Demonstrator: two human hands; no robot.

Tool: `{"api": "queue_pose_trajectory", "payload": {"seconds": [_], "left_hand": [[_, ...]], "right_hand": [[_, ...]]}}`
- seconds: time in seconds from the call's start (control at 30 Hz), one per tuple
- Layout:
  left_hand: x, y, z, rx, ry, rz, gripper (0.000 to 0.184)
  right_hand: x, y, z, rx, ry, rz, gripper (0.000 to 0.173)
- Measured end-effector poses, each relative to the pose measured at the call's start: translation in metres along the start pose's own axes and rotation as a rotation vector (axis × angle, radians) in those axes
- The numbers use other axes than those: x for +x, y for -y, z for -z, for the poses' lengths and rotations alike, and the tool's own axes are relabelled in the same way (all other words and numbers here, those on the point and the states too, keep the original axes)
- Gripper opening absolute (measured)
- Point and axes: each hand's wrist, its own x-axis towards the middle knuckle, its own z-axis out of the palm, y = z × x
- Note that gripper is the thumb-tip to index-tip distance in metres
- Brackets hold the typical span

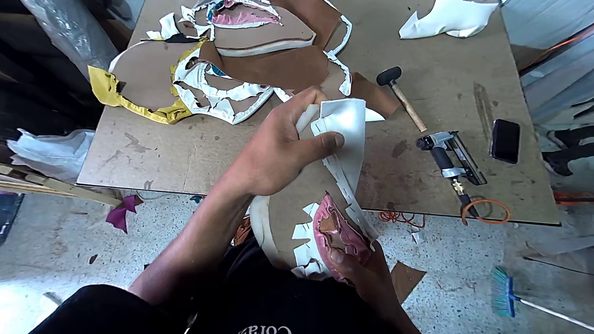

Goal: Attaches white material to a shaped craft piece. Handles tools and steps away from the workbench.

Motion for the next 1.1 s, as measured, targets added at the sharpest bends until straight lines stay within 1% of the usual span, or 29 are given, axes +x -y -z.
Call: {"api": "queue_pose_trajectory", "payload": {"seconds": [0.13, 0.27, 0.4, 0.47, 0.57, 0.9, 0.97, 1.03, 1.1], "left_hand": [[0.004, 0.000, 0.001, 0.019, 0.025, 0.018, 0.026], [0.011, 0.005, 0.001, 0.023, 0.046, 0.014, 0.025], [0.014, 0.014, -0.003, -0.020, 0.067, 0.015, 0.031], [0.015, 0.019, -0.005, -0.052, 0.071, 0.042, 0.035], [0.015, 0.020, -0.007, -0.057, 0.076, 0.085, 0.036], [0.019, 0.033, -0.004, -0.076, 0.084, 0.115, 0.040], [0.019, 0.032, -0.005, -0.155, 0.117, 0.122, 0.045], [0.018, 0.030, -0.006, -0.306, 0.151, 0.123, 0.046], [0.016, 0.034, -0.007, -0.429, 0.183, 0.116, 0.048]], "right_hand": [[0.003, -0.001, 0.003, -0.042, -0.022, -0.007, 0.051], [0.008, -0.002, 0.002, -0.062, -0.018, 0.077, 0.044], [0.007, -0.001, 0.003, -0.081, -0.055, 0.097, 0.041], [0.006, -0.002, 0.003, -0.101, -0.083, 0.084, 0.040], [0.006, -0.002, 0.003, -0.110, -0.095, 0.076, 0.037], [0.016, -0.001, 0.007, -0.056, -0.084, -0.015, 0.037], [0.014, -0.003, 0.010, -0.046, -0.068, -0.030, 0.040], [0.010, -0.004, 0.013, -0.057, -0.051, -0.088, 0.047], [0.009, 0.000, 0.015, -0.072, -0.006, -0.118, 0.046]]}}
